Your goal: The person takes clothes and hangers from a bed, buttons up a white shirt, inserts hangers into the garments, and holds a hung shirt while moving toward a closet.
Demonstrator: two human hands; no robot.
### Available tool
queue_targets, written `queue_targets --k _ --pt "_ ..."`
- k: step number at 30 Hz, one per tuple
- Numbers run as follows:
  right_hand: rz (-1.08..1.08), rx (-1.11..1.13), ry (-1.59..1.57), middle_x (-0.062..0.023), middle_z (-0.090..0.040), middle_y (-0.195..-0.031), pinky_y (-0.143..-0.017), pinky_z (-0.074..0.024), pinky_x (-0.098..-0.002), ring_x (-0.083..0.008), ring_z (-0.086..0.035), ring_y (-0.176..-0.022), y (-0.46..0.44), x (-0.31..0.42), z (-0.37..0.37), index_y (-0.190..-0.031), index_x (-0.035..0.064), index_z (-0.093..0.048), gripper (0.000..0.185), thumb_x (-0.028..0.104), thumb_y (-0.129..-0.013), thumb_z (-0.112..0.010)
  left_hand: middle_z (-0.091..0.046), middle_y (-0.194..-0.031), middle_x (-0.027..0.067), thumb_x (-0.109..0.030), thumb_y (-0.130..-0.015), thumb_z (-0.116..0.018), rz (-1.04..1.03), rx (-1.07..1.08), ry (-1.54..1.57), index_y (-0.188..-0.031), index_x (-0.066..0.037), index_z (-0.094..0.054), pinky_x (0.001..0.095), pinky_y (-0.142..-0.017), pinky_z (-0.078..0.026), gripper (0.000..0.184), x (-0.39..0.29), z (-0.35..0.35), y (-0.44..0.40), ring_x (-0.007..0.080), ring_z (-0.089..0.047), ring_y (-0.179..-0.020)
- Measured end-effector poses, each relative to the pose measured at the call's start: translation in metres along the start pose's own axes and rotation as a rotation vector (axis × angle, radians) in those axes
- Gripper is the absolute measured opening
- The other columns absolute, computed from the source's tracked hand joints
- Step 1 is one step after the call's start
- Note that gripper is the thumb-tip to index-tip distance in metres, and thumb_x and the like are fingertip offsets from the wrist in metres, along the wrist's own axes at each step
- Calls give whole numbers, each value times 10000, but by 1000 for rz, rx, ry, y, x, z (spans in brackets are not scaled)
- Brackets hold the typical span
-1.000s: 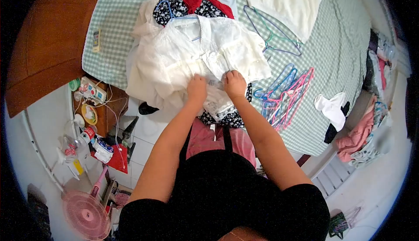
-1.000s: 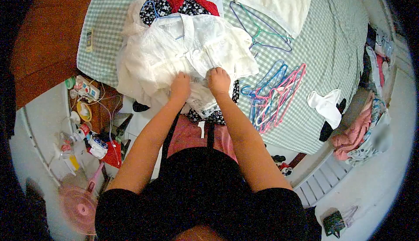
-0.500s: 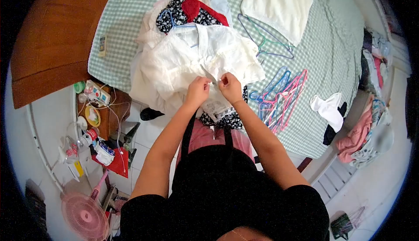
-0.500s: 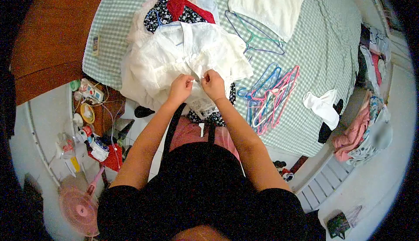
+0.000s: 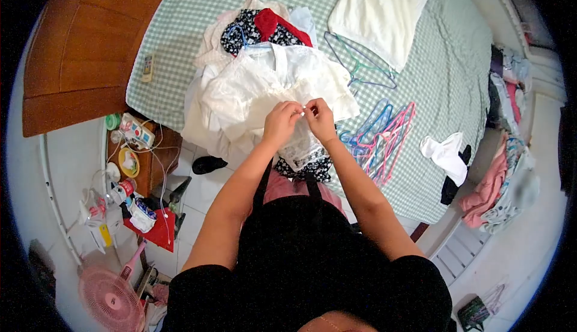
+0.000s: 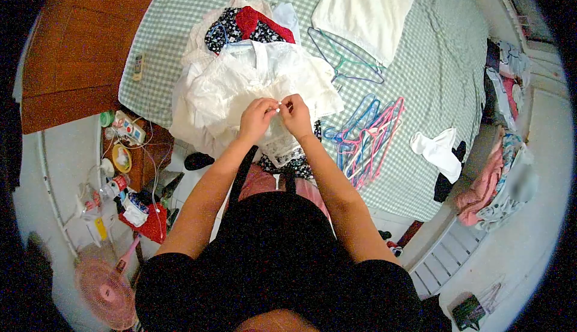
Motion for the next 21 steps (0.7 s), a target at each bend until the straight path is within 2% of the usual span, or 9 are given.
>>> queue_targets --k 1,5,11,13,17,19,21 --pt "12 -11 -15 -99 -563 -737 -562 -452 -300 -199 -552 -611 0 -1 1 -857 16 -529 116 58 -789 -613 -611 -898 76 -74 -750 -647 53 61 28 -883 -69 -596 355 -709 -475 142 3 -2 -2 263 -587 -812" --pt "-13 -31 -44 -90 -578 -699 -558 -450 -287 -169 -549 -594 1 -2 3 -853 2 -525 111 69 -810 -603 -619 -857 67 -84 -740 -661 98 74 -24 -879 -70 -608 353 -695 -474 149 7 -4 -10 255 -589 -801" --pt "-59 -10 -111 -80 -583 -710 -566 -452 -280 -152 -550 -607 2 -3 3 -853 -4 -528 92 68 -828 -580 -616 -777 74 -127 -717 -687 61 53 46 -771 -57 -631 347 -673 -473 105 9 -2 -14 255 -584 -757" --pt "-59 5 -107 -80 -585 -711 -572 -452 -278 -153 -550 -613 2 -6 2 -855 -6 -531 89 69 -833 -574 -619 -756 71 -128 -705 -693 -27 57 21 -758 -51 -634 341 -670 -474 111 10 0 -14 254 -584 -750" --pt "-77 54 -134 -80 -583 -716 -593 -449 -270 -150 -546 -632 2 -10 0 -862 -10 -535 85 69 -843 -561 -623 -754 66 -114 -696 -694 -53 106 -14 -775 -41 -638 340 -667 -476 122 12 2 -15 247 -588 -743" --pt "-84 70 -128 -79 -580 -716 -596 -447 -271 -151 -543 -635 1 -10 0 -864 -9 -535 83 67 -842 -561 -621 -743 70 -102 -695 -693 75 76 98 -789 -29 -638 343 -658 -477 131 12 1 -16 241 -588 -727" --pt "-92 85 -121 -78 -577 -715 -598 -446 -272 -152 -540 -638 1 -9 0 -866 -8 -536 82 65 -842 -562 -620 -744 71 -95 -695 -692 46 84 80 -795 -31 -636 338 -651 -475 131 16 0 -16 234 -585 -716"
Point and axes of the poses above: each hand's wrist, its own y-axis away from the middle knuckle, its own z-axis out of the back of the hand, x = y × z, the point moved 2 cm from there along -y, towards the middle knuckle
